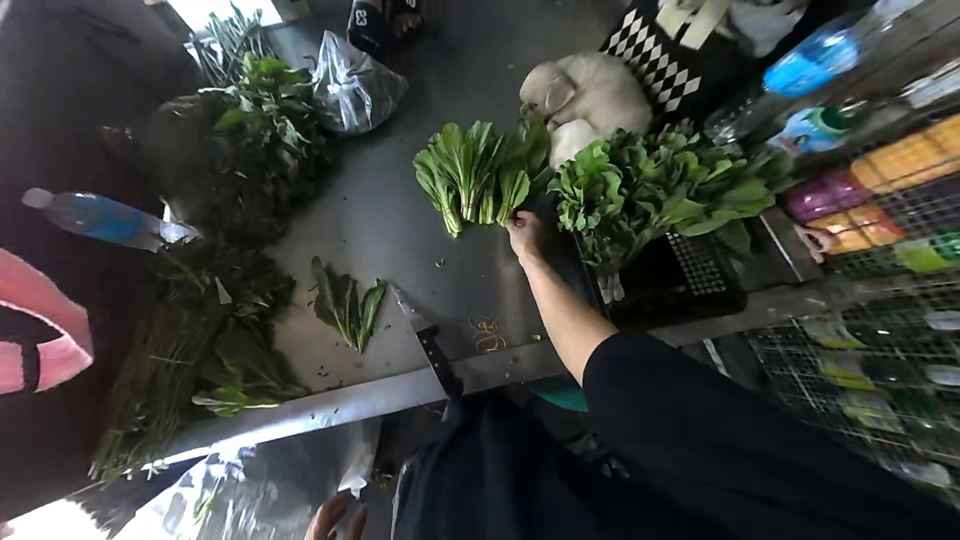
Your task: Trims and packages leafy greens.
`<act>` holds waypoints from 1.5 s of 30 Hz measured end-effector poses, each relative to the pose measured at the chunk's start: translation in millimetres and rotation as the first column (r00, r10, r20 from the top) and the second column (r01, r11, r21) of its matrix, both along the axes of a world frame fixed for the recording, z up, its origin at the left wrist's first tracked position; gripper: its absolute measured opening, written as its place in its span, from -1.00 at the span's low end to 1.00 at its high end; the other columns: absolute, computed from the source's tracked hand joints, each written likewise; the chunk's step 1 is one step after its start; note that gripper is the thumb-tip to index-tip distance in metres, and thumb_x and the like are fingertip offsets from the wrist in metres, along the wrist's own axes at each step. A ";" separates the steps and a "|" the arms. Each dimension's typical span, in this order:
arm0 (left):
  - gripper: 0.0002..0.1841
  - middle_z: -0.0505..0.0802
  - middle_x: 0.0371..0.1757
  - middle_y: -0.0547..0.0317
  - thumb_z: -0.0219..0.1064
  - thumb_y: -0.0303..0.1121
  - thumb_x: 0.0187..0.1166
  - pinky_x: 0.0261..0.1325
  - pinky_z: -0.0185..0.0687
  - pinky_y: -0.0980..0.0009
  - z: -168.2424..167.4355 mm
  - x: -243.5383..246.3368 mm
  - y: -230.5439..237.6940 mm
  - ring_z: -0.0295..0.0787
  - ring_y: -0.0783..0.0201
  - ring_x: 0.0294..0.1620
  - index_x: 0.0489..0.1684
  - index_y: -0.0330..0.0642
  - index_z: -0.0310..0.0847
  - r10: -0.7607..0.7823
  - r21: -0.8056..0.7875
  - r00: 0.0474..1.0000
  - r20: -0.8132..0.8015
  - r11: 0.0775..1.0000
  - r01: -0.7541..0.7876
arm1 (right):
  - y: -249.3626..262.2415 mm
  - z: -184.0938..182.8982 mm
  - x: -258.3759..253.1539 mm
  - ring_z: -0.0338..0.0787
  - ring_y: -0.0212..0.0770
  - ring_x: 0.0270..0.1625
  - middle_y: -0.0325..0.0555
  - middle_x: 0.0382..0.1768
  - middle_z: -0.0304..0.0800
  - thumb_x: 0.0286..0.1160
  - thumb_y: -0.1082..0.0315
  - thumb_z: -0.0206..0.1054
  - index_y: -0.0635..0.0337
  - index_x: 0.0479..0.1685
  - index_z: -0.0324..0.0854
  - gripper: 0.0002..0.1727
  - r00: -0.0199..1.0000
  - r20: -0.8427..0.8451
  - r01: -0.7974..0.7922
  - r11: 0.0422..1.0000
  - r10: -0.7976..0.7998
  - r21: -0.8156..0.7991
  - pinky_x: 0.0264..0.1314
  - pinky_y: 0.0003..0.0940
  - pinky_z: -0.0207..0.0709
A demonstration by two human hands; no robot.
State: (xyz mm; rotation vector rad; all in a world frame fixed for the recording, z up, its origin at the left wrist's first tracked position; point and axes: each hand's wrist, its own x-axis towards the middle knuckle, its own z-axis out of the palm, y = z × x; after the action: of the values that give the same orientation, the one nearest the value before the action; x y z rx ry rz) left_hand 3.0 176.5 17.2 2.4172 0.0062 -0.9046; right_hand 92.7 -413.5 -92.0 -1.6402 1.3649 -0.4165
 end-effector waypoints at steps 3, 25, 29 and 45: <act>-0.49 0.81 0.28 -0.19 0.50 -0.17 0.53 0.38 0.67 -0.09 -3.0 15.7 -0.7 0.79 -0.06 0.29 0.38 -0.28 0.64 -0.041 -0.013 0.997 0.059 0.999 0.042 | 11.2 1.8 -4.5 0.75 0.08 0.33 0.18 0.31 0.74 0.60 0.17 0.41 0.23 0.55 0.50 -0.42 0.999 0.023 0.038 0.999 -0.037 -0.023 0.44 0.07 0.57; -0.29 0.41 0.76 0.01 0.50 -0.50 0.33 0.47 0.28 -0.45 -47.7 246.6 43.7 0.23 -0.29 0.73 0.59 0.19 0.54 -0.579 0.318 0.674 0.458 0.815 0.484 | 438.7 97.4 1.3 0.79 -0.07 0.24 0.10 0.26 0.76 0.73 0.18 0.26 0.17 0.47 0.60 -0.56 0.126 -0.119 -0.992 0.128 0.985 0.017 0.44 -0.16 0.60; -0.41 0.44 0.76 0.01 0.54 -0.45 0.38 0.70 -0.04 -0.48 -51.6 273.3 36.8 0.13 -0.29 0.81 0.49 0.08 0.64 -0.829 0.404 0.489 0.270 0.559 0.724 | 453.1 91.6 -4.2 0.77 -0.02 0.34 0.08 0.30 0.77 0.69 0.16 0.28 0.13 0.45 0.64 -0.56 0.156 -0.243 -0.987 0.161 0.957 0.001 0.53 -0.06 0.55; -0.16 0.70 0.46 -0.23 0.74 -0.06 0.17 0.52 0.43 -0.30 -47.9 342.4 -8.1 0.58 -0.25 0.53 0.59 0.05 0.55 -0.883 0.363 0.312 -0.350 0.180 0.914 | 417.7 81.6 -209.5 0.85 -0.10 0.14 0.08 0.09 0.87 0.72 0.30 0.22 0.23 0.23 0.75 -0.69 0.713 -0.141 -0.688 0.724 0.687 0.052 0.37 -0.17 0.64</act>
State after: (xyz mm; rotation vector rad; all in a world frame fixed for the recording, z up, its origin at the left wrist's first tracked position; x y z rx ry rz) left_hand 345.4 168.4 -30.7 2.7668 -1.5768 -1.6401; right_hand -116.8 4.2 -10.4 -2.0722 0.7439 0.1600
